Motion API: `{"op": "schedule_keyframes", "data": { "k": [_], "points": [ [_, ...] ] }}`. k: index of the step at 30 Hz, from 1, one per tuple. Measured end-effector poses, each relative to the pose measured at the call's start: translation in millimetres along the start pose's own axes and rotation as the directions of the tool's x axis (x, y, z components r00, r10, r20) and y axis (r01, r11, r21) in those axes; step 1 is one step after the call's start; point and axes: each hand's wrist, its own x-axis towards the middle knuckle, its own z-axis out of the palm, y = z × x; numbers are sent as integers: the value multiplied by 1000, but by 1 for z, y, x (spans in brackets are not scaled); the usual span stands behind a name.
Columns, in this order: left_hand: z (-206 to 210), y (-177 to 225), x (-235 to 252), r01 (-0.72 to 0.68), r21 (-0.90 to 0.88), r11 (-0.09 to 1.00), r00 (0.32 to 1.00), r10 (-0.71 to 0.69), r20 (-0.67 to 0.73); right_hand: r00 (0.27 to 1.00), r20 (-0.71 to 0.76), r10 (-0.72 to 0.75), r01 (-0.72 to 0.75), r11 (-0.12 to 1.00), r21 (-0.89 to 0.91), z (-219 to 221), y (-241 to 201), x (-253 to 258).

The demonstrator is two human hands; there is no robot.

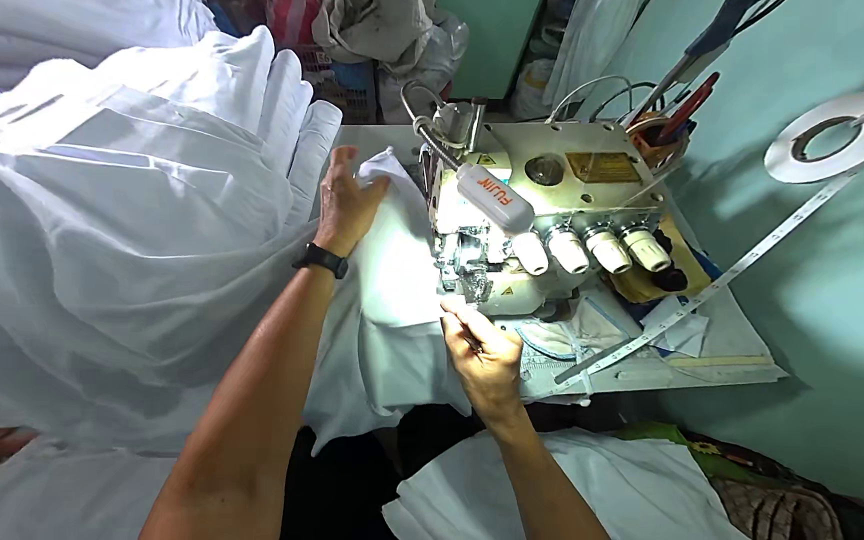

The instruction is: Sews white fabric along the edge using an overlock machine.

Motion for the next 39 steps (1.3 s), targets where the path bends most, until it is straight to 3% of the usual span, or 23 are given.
{"op": "schedule_keyframes", "data": {
  "k": [3, 5, 7, 9, 11, 13, 17, 24, 28, 32, 39],
  "points": [
    [-18, 3, -16, 120, -228, 966, 989, -135, -52, 995, 101, -27, 18, 996, 90, -20, 0, -16],
    [-43, 12, -43, 68, -328, 942, 994, -90, -54, 984, 169, -51, 43, 998, 47, -30, 6, -28],
    [-71, 13, -76, -121, -336, 934, 992, 108, -59, 968, 244, -57, 52, 998, 28, -34, 12, -33],
    [-89, 8, -112, -352, -272, 895, 934, 354, -44, 962, 269, -49, 37, 998, 47, -31, 9, -34],
    [-97, 3, -144, -495, -160, 854, 867, 499, -19, 965, 259, -47, 19, 994, 110, -23, 0, -31],
    [-103, -4, -173, -549, -36, 835, 834, 550, 32, 952, 299, -58, 15, 989, 145, -15, -15, -27],
    [-102, -25, -226, -427, 212, 879, 901, 434, 13, 911, 393, -127, 102, 991, 85, 3, -52, -27],
    [-79, -21, -244, -206, 140, 968, 903, 243, -354, 952, 213, -218, 189, 971, 148, 22, -60, -26],
    [-74, 2, -220, -282, 47, 958, 902, 282, -328, 955, 154, -253, 220, 954, 205, 24, -62, -22],
    [-79, 7, -218, -407, 105, 907, 851, 418, -317, 949, 148, -278, 243, 945, 218, 28, -65, -23],
    [-105, 23, -264, -370, 141, 918, 866, 396, -305, 851, 189, -490, 492, 870, 42, 44, -85, -14]
  ]
}}
